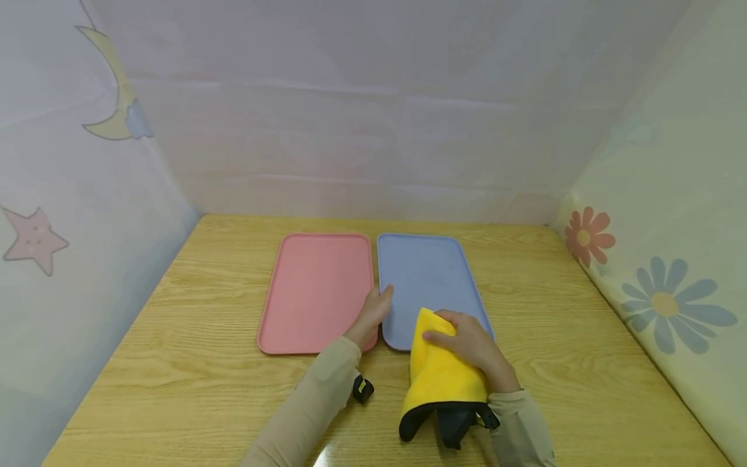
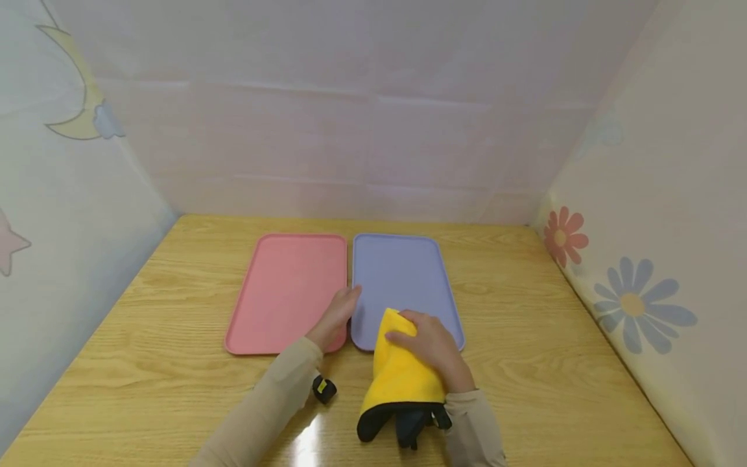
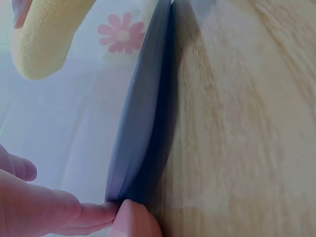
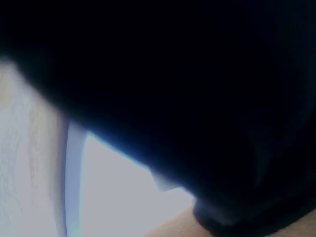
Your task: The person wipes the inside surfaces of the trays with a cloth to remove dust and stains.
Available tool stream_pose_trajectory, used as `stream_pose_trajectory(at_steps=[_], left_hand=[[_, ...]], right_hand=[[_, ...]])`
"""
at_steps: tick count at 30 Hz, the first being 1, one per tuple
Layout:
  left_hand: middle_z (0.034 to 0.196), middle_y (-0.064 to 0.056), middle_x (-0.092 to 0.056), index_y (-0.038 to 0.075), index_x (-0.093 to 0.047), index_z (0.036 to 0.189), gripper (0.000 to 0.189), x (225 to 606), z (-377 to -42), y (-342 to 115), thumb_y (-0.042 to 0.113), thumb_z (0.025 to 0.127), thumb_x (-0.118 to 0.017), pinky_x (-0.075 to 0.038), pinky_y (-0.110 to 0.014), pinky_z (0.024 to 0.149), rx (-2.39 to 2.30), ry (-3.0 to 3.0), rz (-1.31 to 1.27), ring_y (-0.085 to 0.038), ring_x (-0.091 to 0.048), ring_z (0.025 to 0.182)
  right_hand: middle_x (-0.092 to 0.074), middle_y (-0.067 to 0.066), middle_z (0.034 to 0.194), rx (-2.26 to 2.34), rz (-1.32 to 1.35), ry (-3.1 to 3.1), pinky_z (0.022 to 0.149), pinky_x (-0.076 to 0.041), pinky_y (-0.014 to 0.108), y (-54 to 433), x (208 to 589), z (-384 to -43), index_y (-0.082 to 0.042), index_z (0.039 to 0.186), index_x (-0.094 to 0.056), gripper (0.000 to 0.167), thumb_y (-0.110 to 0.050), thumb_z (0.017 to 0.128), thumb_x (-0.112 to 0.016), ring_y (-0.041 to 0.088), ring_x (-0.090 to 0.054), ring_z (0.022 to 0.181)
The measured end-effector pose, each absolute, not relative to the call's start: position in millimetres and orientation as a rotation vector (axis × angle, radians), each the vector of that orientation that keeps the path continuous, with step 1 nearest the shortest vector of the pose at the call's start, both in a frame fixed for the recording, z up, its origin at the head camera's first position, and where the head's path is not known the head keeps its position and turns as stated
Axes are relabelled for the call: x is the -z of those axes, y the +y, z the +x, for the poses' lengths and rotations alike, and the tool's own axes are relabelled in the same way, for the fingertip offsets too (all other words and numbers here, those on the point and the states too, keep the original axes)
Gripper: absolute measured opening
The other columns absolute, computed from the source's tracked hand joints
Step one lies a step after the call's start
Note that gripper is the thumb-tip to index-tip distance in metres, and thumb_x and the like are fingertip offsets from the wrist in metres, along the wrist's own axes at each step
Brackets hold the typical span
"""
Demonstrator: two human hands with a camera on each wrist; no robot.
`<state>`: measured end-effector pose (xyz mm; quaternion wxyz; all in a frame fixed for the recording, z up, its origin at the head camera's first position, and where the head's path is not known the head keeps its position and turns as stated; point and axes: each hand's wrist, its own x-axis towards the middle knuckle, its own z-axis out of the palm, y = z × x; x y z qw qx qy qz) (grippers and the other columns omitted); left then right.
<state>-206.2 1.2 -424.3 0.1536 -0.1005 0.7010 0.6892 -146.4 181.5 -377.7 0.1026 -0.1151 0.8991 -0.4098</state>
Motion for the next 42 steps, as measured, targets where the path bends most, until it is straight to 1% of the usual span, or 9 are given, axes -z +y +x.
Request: stream_pose_trajectory(at_steps=[17,20,21,26,31,33,36,39,42], left_hand=[[0.145,-0.017,-0.014,0.000,-0.012,0.141,0.062,424.8,-206.5,4.8,0.034,0.095,-0.036,-0.014,-0.048,0.102,-1.982,2.050,-0.257,-0.031,-0.014,0.130],[0.144,-0.017,-0.017,0.000,-0.015,0.140,0.061,423.0,-207.8,4.2,0.034,0.094,-0.036,-0.016,-0.047,0.102,-1.971,2.092,-0.249,-0.031,-0.017,0.130],[0.142,-0.019,-0.020,-0.002,-0.019,0.139,0.059,422.5,-208.2,3.7,0.032,0.094,-0.037,-0.019,-0.047,0.101,-1.955,2.148,-0.209,-0.032,-0.020,0.128],[0.122,-0.024,-0.046,-0.009,-0.043,0.123,0.042,421.1,-210.1,-0.7,0.021,0.094,-0.039,-0.037,-0.043,0.091,-1.679,2.583,0.100,-0.034,-0.044,0.112],[0.097,-0.016,-0.059,-0.004,-0.058,0.103,0.028,423.9,-210.6,-8.4,0.017,0.094,-0.043,-0.046,-0.037,0.076,-1.329,2.878,0.269,-0.027,-0.056,0.090],[0.084,-0.012,-0.060,-0.002,-0.060,0.092,0.024,425.2,-210.8,-12.7,0.016,0.093,-0.044,-0.046,-0.035,0.069,-1.257,2.949,0.308,-0.023,-0.056,0.078],[0.063,-0.005,-0.051,0.003,-0.057,0.074,0.024,426.5,-212.4,-19.9,0.014,0.092,-0.046,-0.043,-0.031,0.057,-1.215,3.029,0.353,-0.018,-0.048,0.059],[0.057,-0.002,-0.043,0.006,-0.050,0.067,0.026,426.2,-213.6,-27.5,0.013,0.092,-0.046,-0.039,-0.030,0.053,-1.192,3.077,0.379,-0.016,-0.042,0.054],[0.060,-0.003,-0.047,0.006,-0.051,0.068,0.024,423.2,-214.2,-35.7,0.012,0.091,-0.047,-0.041,-0.031,0.055,-1.125,3.115,0.387,-0.018,-0.047,0.058]], right_hand=[[-0.054,0.003,0.074,1.207,-0.343,2.646,0.056,-0.041,0.031,180.7,377.9,-145.6,-0.007,0.111,-0.058,0.040,-0.033,0.081,-0.064,0.016,-0.050,0.059],[-0.054,0.002,0.074,1.208,-0.345,2.643,0.056,-0.041,0.031,180.5,379.1,-145.9,-0.008,0.110,-0.059,0.038,-0.033,0.081,-0.064,0.016,-0.050,0.059],[-0.054,0.002,0.075,1.202,-0.343,2.647,0.056,-0.041,0.030,180.4,379.7,-146.2,-0.008,0.109,-0.059,0.038,-0.033,0.081,-0.065,0.016,-0.050,0.059],[-0.054,0.002,0.077,1.188,-0.353,2.657,0.056,-0.041,0.030,180.1,382.1,-146.7,-0.007,0.111,-0.059,0.040,-0.033,0.081,-0.065,0.015,-0.050,0.061],[-0.055,0.002,0.079,1.186,-0.365,2.672,0.056,-0.041,0.031,180.3,382.7,-146.2,-0.006,0.112,-0.058,0.042,-0.033,0.081,-0.064,0.015,-0.049,0.062],[-0.055,0.003,0.080,1.180,-0.358,2.673,0.057,-0.041,0.031,180.4,383.2,-146.2,-0.006,0.113,-0.058,0.042,-0.033,0.081,-0.064,0.015,-0.050,0.062],[-0.055,0.003,0.080,1.177,-0.345,2.671,0.057,-0.042,0.030,180.7,383.8,-145.7,-0.006,0.114,-0.057,0.043,-0.033,0.081,-0.065,0.015,-0.050,0.062],[-0.054,0.003,0.079,1.186,-0.336,2.660,0.056,-0.042,0.030,180.9,384.3,-145.3,-0.006,0.115,-0.057,0.044,-0.033,0.081,-0.065,0.015,-0.050,0.061],[-0.054,0.002,0.077,1.187,-0.327,2.647,0.055,-0.043,0.030,181.0,384.8,-145.0,-0.007,0.114,-0.057,0.043,-0.033,0.081,-0.065,0.016,-0.051,0.060]])
